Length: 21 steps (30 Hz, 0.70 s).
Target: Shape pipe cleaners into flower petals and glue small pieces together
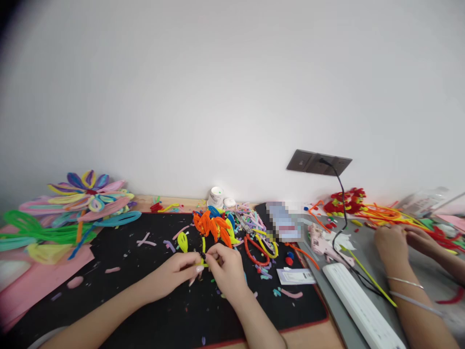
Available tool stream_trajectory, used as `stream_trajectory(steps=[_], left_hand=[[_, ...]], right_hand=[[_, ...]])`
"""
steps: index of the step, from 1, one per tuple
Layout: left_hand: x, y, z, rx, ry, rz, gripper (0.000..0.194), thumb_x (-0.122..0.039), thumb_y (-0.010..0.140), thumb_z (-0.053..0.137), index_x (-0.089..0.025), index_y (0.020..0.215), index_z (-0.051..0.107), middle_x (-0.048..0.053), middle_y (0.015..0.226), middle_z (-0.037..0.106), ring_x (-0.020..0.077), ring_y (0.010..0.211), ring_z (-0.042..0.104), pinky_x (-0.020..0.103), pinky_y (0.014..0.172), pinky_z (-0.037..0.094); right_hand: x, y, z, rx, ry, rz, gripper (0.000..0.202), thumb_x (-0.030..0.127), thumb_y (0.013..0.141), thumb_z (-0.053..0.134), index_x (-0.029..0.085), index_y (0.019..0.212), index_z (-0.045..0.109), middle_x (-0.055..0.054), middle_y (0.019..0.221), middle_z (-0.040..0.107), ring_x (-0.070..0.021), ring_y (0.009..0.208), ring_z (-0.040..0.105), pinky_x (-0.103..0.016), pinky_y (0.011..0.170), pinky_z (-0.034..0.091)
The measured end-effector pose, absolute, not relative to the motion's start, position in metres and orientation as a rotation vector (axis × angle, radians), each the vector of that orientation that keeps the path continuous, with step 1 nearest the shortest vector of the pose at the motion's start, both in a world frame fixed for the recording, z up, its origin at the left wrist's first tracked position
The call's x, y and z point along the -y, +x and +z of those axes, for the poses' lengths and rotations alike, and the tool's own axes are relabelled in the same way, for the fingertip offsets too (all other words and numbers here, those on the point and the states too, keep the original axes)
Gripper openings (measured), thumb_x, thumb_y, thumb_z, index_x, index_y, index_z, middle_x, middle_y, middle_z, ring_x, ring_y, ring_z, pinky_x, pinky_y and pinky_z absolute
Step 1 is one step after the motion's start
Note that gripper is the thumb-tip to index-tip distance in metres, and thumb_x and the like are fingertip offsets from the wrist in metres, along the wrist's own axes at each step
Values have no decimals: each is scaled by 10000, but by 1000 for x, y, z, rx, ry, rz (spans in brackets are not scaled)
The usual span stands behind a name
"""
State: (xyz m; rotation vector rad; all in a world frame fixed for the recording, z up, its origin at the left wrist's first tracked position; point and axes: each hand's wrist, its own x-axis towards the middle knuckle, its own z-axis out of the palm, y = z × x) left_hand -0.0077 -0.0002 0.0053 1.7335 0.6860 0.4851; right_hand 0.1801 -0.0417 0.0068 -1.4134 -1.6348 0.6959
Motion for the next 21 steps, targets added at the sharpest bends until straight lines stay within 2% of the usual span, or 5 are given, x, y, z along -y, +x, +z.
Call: stream_trajectory(steps=[4, 7, 13, 21], left_hand=[[-6, -9, 9, -731, 1773, 607, 321, -419, 918, 521, -179, 731, 624, -14, 754, 476, 170, 710, 472, 301, 687, 344], [-8, -9, 9, -743, 1697, 620, 364, -471, 898, 526, -159, 819, 696, -6, 797, 468, 167, 698, 486, 305, 682, 359], [-9, -7, 2, -732, 1526, 604, 326, -509, 839, 605, -194, 766, 563, -50, 708, 410, 145, 660, 412, 275, 631, 340], [-6, -9, 6, -731, 1480, 496, 391, -523, 818, 682, -196, 669, 526, -64, 578, 451, 116, 558, 384, 263, 567, 260]], right_hand=[[41, 185, 11, 1673, -1437, 543, 270, 304, 893, 552, 228, 634, 555, 24, 567, 518, -153, 542, 478, -282, 551, 316], [41, 187, 11, 1686, -1439, 596, 340, 347, 915, 530, 228, 597, 516, 22, 559, 498, -154, 546, 465, -285, 560, 316], [41, 186, 7, 1649, -1428, 702, 319, 363, 890, 543, 240, 607, 464, 45, 555, 406, -144, 535, 380, -278, 535, 279], [39, 188, 9, 1530, -1395, 834, 270, 369, 842, 635, 245, 631, 521, 22, 581, 479, -160, 552, 421, -283, 530, 315]])
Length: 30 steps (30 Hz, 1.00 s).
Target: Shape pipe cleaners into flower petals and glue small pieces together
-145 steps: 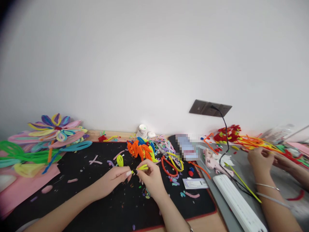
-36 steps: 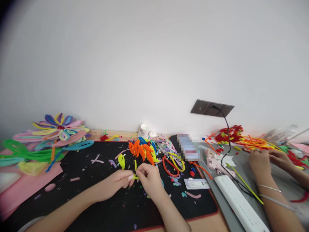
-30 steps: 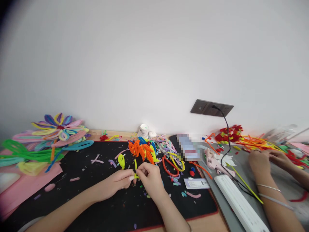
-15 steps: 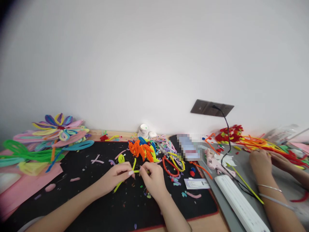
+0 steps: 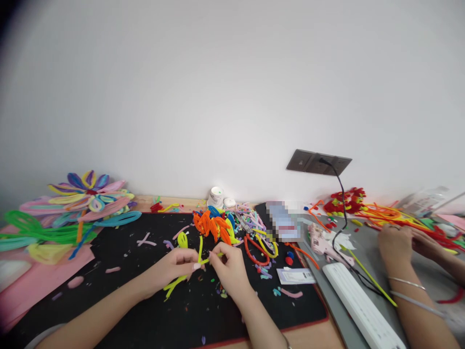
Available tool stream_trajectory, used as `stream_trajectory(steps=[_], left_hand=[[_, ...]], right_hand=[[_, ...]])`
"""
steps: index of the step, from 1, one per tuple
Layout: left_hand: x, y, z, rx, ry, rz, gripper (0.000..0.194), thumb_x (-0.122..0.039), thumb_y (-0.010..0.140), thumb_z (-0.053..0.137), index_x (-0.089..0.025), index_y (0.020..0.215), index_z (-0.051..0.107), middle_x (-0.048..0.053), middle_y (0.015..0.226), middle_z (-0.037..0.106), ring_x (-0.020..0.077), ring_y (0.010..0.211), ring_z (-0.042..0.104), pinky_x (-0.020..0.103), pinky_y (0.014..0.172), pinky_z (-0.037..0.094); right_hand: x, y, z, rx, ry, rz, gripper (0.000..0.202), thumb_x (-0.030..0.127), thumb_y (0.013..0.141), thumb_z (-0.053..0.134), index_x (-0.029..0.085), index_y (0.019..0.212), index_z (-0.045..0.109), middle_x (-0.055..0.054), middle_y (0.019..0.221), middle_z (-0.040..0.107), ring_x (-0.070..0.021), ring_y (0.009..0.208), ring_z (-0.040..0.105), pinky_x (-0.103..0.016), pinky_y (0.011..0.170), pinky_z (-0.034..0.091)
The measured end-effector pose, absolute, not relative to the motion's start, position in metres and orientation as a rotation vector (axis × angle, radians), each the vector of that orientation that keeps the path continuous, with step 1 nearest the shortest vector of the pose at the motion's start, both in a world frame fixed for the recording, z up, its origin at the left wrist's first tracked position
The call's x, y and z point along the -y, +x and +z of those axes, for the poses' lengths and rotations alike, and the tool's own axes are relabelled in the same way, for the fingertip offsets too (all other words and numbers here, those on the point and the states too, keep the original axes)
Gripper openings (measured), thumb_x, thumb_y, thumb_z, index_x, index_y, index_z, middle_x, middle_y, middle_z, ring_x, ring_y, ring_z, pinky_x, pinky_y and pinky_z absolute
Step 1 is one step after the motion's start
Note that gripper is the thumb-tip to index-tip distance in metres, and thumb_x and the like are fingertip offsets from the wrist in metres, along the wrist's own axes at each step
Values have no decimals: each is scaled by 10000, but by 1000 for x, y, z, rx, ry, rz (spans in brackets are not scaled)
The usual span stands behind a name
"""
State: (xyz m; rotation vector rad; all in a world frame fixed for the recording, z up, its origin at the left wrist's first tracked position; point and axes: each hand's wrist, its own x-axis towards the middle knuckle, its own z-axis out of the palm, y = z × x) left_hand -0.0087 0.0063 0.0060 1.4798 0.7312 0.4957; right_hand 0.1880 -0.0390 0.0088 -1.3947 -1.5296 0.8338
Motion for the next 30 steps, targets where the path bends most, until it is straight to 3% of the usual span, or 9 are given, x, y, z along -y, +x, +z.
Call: stream_trajectory(steps=[5, 9, 13, 18, 23, 30], left_hand=[[-5, -6, 10, -741, 1388, 534, 415, -544, 792, 723, -195, 680, 527, -64, 549, 502, 106, 516, 431, 248, 549, 302], [-4, -3, 12, -798, 1321, 654, 473, -595, 733, 766, -198, 689, 512, -83, 580, 457, 96, 529, 406, 232, 540, 320], [-3, -4, 11, -872, 1249, 784, 514, -627, 711, 780, -203, 667, 493, -90, 568, 431, 92, 528, 386, 227, 526, 319], [-2, -2, 8, -916, 1256, 877, 490, -600, 699, 810, -188, 643, 552, -53, 555, 517, 121, 541, 481, 252, 551, 385], [0, 2, 4, -855, 1254, 825, 450, -578, 712, 805, -179, 671, 601, -24, 584, 597, 151, 531, 561, 264, 517, 436], [-3, -3, 5, -880, 1291, 889, 504, -605, 777, 754, -201, 592, 517, -39, 551, 542, 149, 530, 549, 275, 548, 443]], right_hand=[[35, 188, 5, 1272, -1270, 1130, 354, 512, 783, 742, 249, 668, 535, 51, 511, 455, -122, 460, 348, -262, 470, 262], [32, 185, -1, 1068, -1162, 1313, 384, 560, 741, 780, 242, 758, 565, 45, 515, 557, -90, 385, 336, -233, 399, 213], [33, 181, -1, 1068, -1133, 1466, 356, 508, 751, 790, 223, 791, 580, 13, 580, 662, -75, 356, 403, -210, 361, 271], [38, 168, 1, 1196, -1157, 1542, 299, 387, 726, 794, 215, 798, 559, 45, 579, 660, -79, 367, 467, -203, 371, 359], [41, 155, -2, 1257, -1165, 1518, 280, 250, 705, 738, 243, 822, 484, 128, 513, 567, -70, 391, 449, -184, 426, 338], [40, 161, 2, 1283, -1178, 1481, 156, 264, 753, 636, 217, 869, 544, 61, 573, 671, -74, 422, 370, -211, 473, 281]])
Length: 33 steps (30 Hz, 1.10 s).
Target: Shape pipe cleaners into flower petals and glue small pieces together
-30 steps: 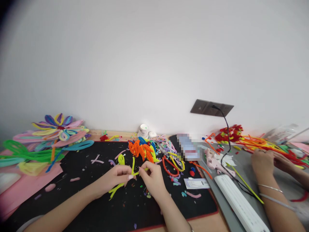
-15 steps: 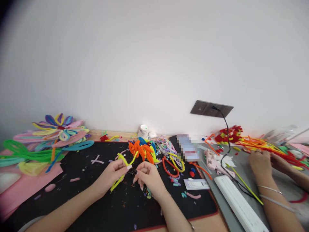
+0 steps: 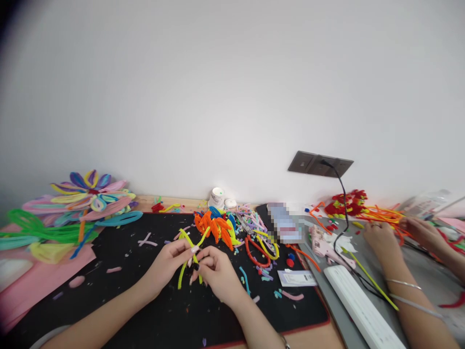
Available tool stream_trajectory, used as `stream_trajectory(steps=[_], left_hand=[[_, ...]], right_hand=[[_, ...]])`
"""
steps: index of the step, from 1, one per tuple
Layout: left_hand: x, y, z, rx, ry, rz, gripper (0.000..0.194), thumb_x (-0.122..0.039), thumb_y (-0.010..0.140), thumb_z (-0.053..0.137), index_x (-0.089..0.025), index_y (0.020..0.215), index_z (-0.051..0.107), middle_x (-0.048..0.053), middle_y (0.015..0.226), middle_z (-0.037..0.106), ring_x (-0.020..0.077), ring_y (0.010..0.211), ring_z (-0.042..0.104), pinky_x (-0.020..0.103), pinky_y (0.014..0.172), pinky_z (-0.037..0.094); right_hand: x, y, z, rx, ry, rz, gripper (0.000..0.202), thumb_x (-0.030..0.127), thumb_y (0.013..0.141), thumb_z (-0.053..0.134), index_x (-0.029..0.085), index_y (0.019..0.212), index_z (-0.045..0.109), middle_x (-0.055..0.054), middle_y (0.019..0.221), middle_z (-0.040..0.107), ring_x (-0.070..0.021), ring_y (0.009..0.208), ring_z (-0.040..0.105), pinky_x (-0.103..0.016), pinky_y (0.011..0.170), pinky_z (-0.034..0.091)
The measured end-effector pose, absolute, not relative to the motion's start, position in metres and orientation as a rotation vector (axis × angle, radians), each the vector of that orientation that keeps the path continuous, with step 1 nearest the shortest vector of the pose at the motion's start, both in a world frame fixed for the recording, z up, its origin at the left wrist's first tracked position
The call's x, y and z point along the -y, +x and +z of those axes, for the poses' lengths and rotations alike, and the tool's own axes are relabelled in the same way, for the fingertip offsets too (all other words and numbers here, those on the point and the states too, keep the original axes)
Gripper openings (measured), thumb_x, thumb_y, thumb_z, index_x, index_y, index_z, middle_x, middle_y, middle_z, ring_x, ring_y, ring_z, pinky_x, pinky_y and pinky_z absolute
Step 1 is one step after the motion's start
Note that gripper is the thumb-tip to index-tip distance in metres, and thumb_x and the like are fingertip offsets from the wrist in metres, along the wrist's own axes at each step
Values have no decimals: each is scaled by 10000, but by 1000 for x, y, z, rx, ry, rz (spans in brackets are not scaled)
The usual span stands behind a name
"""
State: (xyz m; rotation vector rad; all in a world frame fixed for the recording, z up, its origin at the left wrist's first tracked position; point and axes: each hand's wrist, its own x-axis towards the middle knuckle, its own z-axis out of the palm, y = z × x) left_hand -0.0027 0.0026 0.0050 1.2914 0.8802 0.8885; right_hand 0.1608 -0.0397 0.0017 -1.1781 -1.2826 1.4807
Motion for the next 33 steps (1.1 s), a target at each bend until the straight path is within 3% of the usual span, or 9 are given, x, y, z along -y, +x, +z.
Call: stream_trajectory(steps=[5, 10, 13, 17, 22, 28, 33], left_hand=[[-3, -5, 10, -882, 1304, 917, 515, -600, 827, 713, -203, 572, 507, -35, 560, 527, 145, 562, 526, 276, 600, 433], [-5, -5, 9, -843, 1389, 858, 491, -596, 805, 726, -196, 599, 531, -35, 541, 540, 131, 528, 508, 267, 576, 415], [-3, -2, 5, -796, 1371, 815, 467, -602, 802, 716, -203, 652, 524, -55, 519, 529, 118, 453, 498, 250, 497, 405], [2, 2, 1, -763, 1328, 759, 444, -572, 801, 717, -205, 682, 498, -55, 563, 563, 81, 382, 465, 214, 409, 360], [6, 5, -2, -768, 1329, 729, 462, -566, 795, 723, -216, 691, 440, -64, 589, 570, 50, 343, 431, 185, 364, 284], [7, 6, 1, -777, 1270, 727, 510, -649, 768, 730, -217, 699, 468, -112, 504, 438, 39, 323, 317, 189, 351, 224], [11, 7, 0, -810, 1231, 776, 558, -704, 742, 729, -216, 679, 466, -107, 486, 433, 34, 320, 303, 186, 345, 208]], right_hand=[[40, 166, 4, 1325, -1189, 1429, 109, 247, 761, 614, 187, 852, 602, 39, 581, 690, -70, 432, 323, -220, 477, 235], [39, 164, 0, 1199, -1128, 1476, 233, 268, 753, 702, 206, 929, 563, 75, 530, 648, -106, 446, 519, -227, 530, 403], [40, 161, -1, 1124, -1049, 1543, 385, 339, 739, 794, 232, 994, 527, 100, 549, 624, -121, 417, 545, -247, 490, 468], [41, 159, 1, 1050, -1018, 1539, 444, 441, 760, 836, 244, 1044, 559, 91, 641, 608, -58, 357, 423, -192, 374, 329], [41, 159, -3, 1006, -1027, 1504, 396, 513, 785, 816, 243, 967, 591, 131, 536, 403, -28, 357, 234, -186, 379, 211], [41, 154, -4, 1027, -1079, 1380, 360, 525, 798, 786, 233, 951, 642, 103, 578, 402, -49, 394, 263, -216, 397, 219], [42, 151, -2, 1030, -1149, 1284, 338, 537, 785, 771, 215, 828, 681, 71, 572, 425, -67, 424, 274, -241, 416, 225]])
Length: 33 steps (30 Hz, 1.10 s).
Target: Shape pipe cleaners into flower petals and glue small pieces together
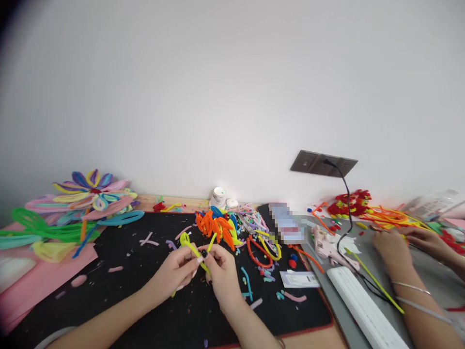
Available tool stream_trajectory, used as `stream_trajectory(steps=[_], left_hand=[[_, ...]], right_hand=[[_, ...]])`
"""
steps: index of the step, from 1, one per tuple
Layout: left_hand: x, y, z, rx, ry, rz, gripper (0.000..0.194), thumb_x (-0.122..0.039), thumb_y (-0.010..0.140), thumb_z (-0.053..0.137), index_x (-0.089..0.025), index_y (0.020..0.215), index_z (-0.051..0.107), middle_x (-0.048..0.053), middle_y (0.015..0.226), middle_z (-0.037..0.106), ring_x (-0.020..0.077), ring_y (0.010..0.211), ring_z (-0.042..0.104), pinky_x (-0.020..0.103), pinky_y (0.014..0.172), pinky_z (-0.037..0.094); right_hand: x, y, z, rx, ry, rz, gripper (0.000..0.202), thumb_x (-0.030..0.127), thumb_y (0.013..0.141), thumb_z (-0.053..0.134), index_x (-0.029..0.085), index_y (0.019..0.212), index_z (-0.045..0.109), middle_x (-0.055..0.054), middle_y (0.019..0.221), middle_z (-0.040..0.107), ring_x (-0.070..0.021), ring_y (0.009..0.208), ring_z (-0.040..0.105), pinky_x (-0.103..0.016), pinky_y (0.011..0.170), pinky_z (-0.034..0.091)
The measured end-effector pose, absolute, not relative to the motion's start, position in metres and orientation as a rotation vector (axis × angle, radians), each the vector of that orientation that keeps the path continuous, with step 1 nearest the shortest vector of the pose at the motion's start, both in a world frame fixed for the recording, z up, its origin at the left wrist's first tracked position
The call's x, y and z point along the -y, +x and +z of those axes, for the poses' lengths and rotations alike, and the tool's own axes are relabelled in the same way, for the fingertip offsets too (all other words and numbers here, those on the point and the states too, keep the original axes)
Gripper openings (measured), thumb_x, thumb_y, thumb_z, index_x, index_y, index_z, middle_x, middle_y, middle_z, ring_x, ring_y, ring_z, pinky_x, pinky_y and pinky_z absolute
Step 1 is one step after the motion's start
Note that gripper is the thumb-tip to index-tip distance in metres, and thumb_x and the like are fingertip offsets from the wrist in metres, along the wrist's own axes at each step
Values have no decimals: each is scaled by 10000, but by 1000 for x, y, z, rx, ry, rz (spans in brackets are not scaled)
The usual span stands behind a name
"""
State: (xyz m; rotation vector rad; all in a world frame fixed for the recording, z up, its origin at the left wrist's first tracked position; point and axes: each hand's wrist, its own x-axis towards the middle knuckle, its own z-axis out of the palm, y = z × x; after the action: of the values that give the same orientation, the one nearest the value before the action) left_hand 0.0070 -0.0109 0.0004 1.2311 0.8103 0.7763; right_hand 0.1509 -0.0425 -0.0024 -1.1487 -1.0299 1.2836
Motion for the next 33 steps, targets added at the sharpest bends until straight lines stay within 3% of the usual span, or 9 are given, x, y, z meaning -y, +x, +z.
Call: stream_trajectory(steps=[6, 10, 25, 33], left_hand=[[14, 8, 2, -831, 1215, 809, 556, -707, 769, 698, -208, 667, 473, -97, 498, 445, 28, 316, 316, 177, 344, 192], [14, 9, 6, -844, 1151, 827, 549, -696, 739, 719, -207, 691, 476, -89, 536, 491, 14, 317, 294, 169, 341, 182], [13, 6, 13, -891, 1231, 904, 532, -650, 820, 651, -222, 598, 426, -95, 457, 411, 35, 341, 288, 175, 365, 197], [10, 8, 11, -880, 1235, 931, 552, -670, 820, 655, -228, 588, 420, -102, 481, 386, 45, 354, 283, 192, 381, 207]], right_hand=[[47, 146, 1, 969, -1196, 1138, 394, 519, 771, 789, 221, 651, 561, 72, 542, 397, -86, 461, 285, -248, 435, 221], [47, 143, 2, 946, -1194, 1131, 415, 523, 773, 791, 239, 656, 511, 83, 539, 390, -89, 446, 290, -249, 430, 242], [47, 142, -2, 1009, -1141, 1244, 456, 600, 791, 762, 256, 720, 471, 107, 525, 366, -71, 403, 261, -245, 417, 239], [43, 149, -5, 1019, -1132, 1237, 449, 567, 791, 769, 259, 691, 457, 116, 494, 339, -74, 395, 247, -247, 412, 219]])
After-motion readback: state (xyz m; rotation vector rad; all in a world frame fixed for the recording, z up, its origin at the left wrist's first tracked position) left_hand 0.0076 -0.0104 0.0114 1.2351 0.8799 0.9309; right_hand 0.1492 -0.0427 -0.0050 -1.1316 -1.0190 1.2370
